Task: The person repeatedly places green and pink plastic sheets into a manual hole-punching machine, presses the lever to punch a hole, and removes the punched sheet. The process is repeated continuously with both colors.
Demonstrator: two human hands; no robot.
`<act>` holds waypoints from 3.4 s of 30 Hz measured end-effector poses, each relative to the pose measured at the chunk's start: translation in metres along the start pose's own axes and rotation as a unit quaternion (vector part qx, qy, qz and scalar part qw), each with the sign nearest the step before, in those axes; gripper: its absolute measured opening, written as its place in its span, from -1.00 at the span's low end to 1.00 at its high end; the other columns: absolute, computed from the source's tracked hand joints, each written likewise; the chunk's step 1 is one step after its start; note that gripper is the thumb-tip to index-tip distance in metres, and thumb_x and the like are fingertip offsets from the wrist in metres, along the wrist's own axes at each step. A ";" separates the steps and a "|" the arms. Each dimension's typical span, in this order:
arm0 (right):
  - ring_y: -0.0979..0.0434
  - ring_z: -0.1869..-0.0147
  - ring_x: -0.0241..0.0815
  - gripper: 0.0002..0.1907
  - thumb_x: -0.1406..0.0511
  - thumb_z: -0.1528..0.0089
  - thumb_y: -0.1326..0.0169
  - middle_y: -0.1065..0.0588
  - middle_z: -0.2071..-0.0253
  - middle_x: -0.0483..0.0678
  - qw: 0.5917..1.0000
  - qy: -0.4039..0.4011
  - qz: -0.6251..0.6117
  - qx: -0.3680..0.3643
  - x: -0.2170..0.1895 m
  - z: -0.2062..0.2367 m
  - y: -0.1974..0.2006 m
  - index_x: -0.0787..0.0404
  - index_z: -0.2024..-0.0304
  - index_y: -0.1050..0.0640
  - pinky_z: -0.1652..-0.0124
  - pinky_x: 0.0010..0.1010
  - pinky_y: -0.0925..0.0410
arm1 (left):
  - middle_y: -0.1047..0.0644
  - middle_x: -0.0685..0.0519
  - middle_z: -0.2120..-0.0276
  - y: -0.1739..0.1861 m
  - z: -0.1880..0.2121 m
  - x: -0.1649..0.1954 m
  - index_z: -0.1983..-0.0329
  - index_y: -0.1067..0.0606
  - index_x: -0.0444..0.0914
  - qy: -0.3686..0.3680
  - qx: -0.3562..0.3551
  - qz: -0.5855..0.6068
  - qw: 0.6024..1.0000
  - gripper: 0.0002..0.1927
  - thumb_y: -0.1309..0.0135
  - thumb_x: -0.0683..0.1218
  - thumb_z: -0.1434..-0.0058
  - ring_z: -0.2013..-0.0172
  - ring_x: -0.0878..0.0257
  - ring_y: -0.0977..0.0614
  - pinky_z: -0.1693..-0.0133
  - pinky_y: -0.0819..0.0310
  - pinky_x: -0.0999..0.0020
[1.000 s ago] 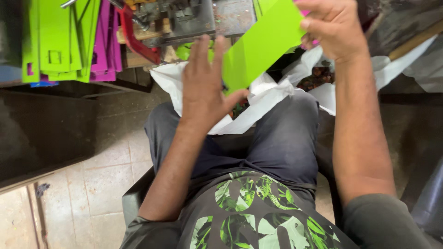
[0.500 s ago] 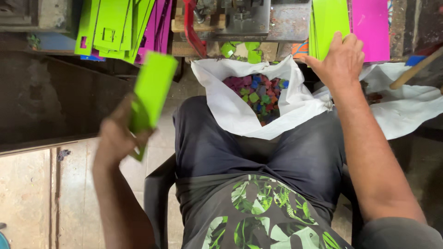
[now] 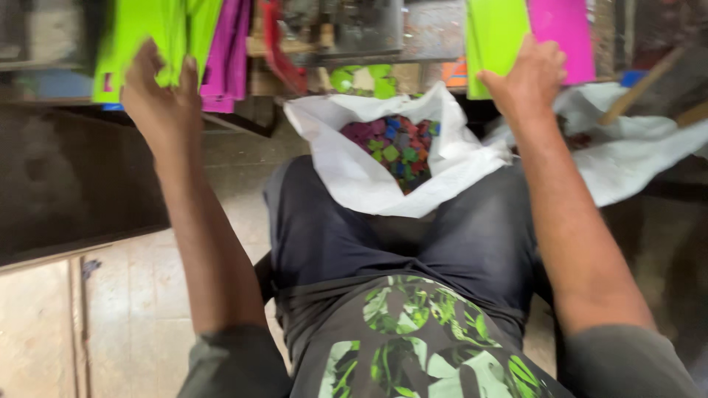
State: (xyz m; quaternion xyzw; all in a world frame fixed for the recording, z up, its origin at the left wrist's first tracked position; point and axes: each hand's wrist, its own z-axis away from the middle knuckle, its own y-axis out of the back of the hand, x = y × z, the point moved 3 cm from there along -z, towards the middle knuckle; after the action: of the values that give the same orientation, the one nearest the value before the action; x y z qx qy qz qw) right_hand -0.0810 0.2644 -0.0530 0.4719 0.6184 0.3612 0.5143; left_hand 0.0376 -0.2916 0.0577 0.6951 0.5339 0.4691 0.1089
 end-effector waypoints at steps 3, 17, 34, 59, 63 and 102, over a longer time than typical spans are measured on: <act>-0.29 -0.14 0.49 -0.06 0.01 0.05 -0.52 -0.37 -0.02 0.43 1.000 -0.001 -0.017 0.002 0.005 -0.005 0.003 0.36 -0.20 -0.44 0.00 0.33 -0.23 | -0.67 -0.14 0.21 -0.033 0.071 0.053 0.00 -0.61 -0.43 0.043 -0.073 0.110 0.990 -0.78 -0.26 -0.19 -0.36 0.24 0.19 -0.72 0.15 -0.59 0.36; -0.56 0.13 -0.28 -0.55 0.55 -0.12 -0.40 -0.55 0.13 -0.09 0.816 -0.017 -0.578 -0.029 0.073 -0.017 0.091 0.29 0.00 -0.52 0.10 -0.46 -0.47 | -0.67 -0.10 0.17 -0.160 0.124 0.215 -0.15 -0.51 -0.49 0.152 -0.305 0.407 0.848 -0.46 -0.24 0.01 -0.26 0.28 0.29 -0.71 0.32 -0.61 0.47; -0.51 0.15 -0.23 -0.63 0.64 -0.06 -0.23 -0.45 0.23 -0.06 0.829 0.117 -0.524 -0.156 0.084 0.008 0.199 0.38 0.11 -0.49 0.04 -0.47 -0.45 | -0.63 -0.11 0.26 -0.208 0.129 0.264 -0.01 -0.52 -0.42 0.380 -0.305 0.652 0.581 -0.65 -0.16 -0.03 -0.36 0.44 0.18 -0.69 0.48 -0.60 0.35; -0.62 0.17 -0.32 -0.78 0.55 -0.33 -0.30 -0.63 0.14 -0.06 0.834 0.092 -0.544 0.000 0.018 -0.012 0.076 0.43 -0.03 -0.62 0.23 -0.54 -0.45 | -0.64 -0.20 0.26 -0.181 0.093 0.224 -0.57 0.03 -0.07 -0.024 -0.280 -0.010 0.960 -0.14 -0.15 -0.01 -0.32 0.25 -0.14 -0.68 0.21 -0.53 -0.03; -0.67 0.13 -0.32 -0.70 0.54 -0.27 -0.27 -0.63 0.12 -0.05 0.826 0.054 -0.560 0.005 0.015 -0.010 0.075 0.41 -0.04 -0.56 0.29 -0.56 -0.42 | -0.64 -0.18 0.33 -0.173 0.092 0.224 -0.59 0.08 -0.05 -0.039 -0.288 -0.039 0.956 -0.10 -0.16 -0.02 -0.32 0.33 -0.12 -0.67 0.27 -0.52 -0.03; -0.67 0.11 -0.29 -0.81 0.53 -0.33 -0.30 -0.61 0.15 -0.04 0.846 0.099 -0.523 0.038 0.011 -0.007 0.075 0.44 0.03 -0.59 0.11 -0.47 -0.53 | -0.63 -0.11 0.37 -0.167 0.103 0.236 -0.60 0.18 -0.13 -0.053 -0.311 -0.052 0.948 -0.01 -0.19 -0.02 -0.31 0.38 -0.07 -0.68 0.33 -0.53 0.01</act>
State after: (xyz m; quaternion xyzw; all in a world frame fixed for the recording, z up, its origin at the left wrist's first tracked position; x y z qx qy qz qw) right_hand -0.0724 0.2970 0.0156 0.0601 0.8344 0.0595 0.5446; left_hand 0.0077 0.0112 0.0202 0.6218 0.3906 0.5678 0.3720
